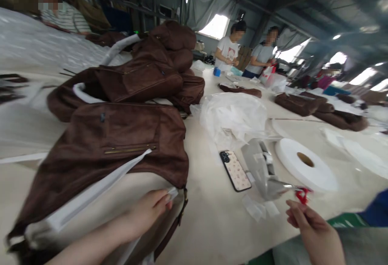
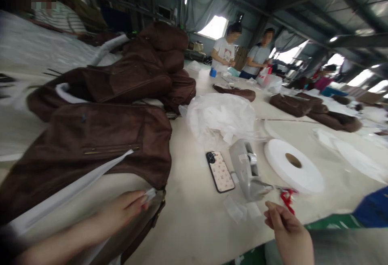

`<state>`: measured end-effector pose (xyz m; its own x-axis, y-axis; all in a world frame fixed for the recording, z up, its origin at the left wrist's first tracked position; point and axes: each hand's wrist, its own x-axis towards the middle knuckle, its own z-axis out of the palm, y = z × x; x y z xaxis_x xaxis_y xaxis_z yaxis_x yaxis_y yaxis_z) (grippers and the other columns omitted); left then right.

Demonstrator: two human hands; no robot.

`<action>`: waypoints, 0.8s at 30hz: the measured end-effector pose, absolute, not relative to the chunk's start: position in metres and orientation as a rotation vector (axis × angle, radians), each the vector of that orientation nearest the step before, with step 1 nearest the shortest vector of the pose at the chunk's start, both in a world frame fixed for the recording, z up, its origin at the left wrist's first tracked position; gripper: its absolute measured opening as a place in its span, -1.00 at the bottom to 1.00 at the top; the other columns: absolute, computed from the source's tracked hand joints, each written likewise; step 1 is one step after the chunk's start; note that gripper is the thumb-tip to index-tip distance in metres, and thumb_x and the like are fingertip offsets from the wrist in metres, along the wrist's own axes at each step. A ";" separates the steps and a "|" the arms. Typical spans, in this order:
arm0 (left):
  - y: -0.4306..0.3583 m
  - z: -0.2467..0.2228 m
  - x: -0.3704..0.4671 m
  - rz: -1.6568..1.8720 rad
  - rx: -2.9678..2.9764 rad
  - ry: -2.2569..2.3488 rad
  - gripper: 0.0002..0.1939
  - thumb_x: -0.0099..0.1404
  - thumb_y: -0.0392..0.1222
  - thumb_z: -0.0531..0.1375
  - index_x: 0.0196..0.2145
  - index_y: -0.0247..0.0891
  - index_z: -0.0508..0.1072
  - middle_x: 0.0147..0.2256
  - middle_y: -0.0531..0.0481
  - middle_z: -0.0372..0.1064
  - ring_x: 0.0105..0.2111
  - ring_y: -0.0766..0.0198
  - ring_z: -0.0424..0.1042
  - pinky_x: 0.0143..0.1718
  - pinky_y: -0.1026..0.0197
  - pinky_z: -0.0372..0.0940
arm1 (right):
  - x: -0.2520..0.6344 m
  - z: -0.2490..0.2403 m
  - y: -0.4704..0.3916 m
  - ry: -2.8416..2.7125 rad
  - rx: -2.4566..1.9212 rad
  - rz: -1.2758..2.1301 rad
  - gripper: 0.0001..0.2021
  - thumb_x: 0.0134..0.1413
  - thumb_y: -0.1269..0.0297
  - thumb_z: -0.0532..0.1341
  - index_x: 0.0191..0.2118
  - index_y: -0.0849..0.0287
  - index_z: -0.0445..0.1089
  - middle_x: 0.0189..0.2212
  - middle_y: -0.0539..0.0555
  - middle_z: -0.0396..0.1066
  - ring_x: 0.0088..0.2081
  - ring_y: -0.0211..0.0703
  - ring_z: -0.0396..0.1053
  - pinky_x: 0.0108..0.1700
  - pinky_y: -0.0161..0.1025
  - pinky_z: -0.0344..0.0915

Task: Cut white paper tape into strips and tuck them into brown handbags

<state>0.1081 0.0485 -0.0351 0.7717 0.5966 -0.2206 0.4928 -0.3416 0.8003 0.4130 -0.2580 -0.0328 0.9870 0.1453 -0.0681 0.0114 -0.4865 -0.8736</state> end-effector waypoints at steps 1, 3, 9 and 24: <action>0.045 -0.032 0.108 0.118 2.122 0.793 -0.65 0.34 -0.22 -0.07 -0.45 -0.24 0.44 -0.47 0.02 0.46 -0.43 0.25 0.43 -0.36 0.28 0.28 | 0.394 -0.030 -0.241 -0.200 -1.994 0.202 -0.59 -0.17 -0.07 0.35 -0.29 0.18 0.51 -0.53 0.06 0.48 -0.52 -0.15 0.41 -0.46 -0.26 0.33; 0.040 -0.028 0.107 0.040 2.356 0.794 -0.67 0.36 -0.28 -0.10 -0.31 -0.28 0.46 -0.35 -0.10 0.50 -0.33 0.15 0.47 -0.28 0.19 0.28 | 0.347 -0.022 -0.197 -0.407 -1.812 0.506 -0.62 -0.09 -0.06 0.34 -0.33 0.19 0.50 -0.57 0.01 0.41 -0.59 -0.26 0.30 -0.52 -0.31 0.25; 0.028 -0.020 0.102 -0.225 2.778 0.656 -0.64 0.30 -0.43 -0.10 -0.12 -0.33 0.42 -0.23 -0.17 0.46 -0.29 0.09 0.48 -0.28 0.14 0.33 | 0.238 -0.015 -0.082 -0.569 -1.558 1.152 -0.63 0.00 -0.06 0.29 -0.43 0.22 0.42 -0.63 -0.05 0.36 -0.72 -0.45 0.10 -0.66 -0.41 -0.16; 0.024 -0.011 0.103 -0.184 2.876 0.721 -0.60 0.29 -0.49 0.02 0.07 -0.40 0.35 -0.24 -0.17 0.45 -0.33 0.11 0.53 -0.34 0.16 0.43 | 0.227 -0.025 -0.052 -0.520 -1.758 1.267 -0.82 -0.09 0.20 0.19 -0.48 0.21 0.43 -0.71 -0.05 0.40 -0.77 -0.42 0.12 -0.67 -0.38 -0.16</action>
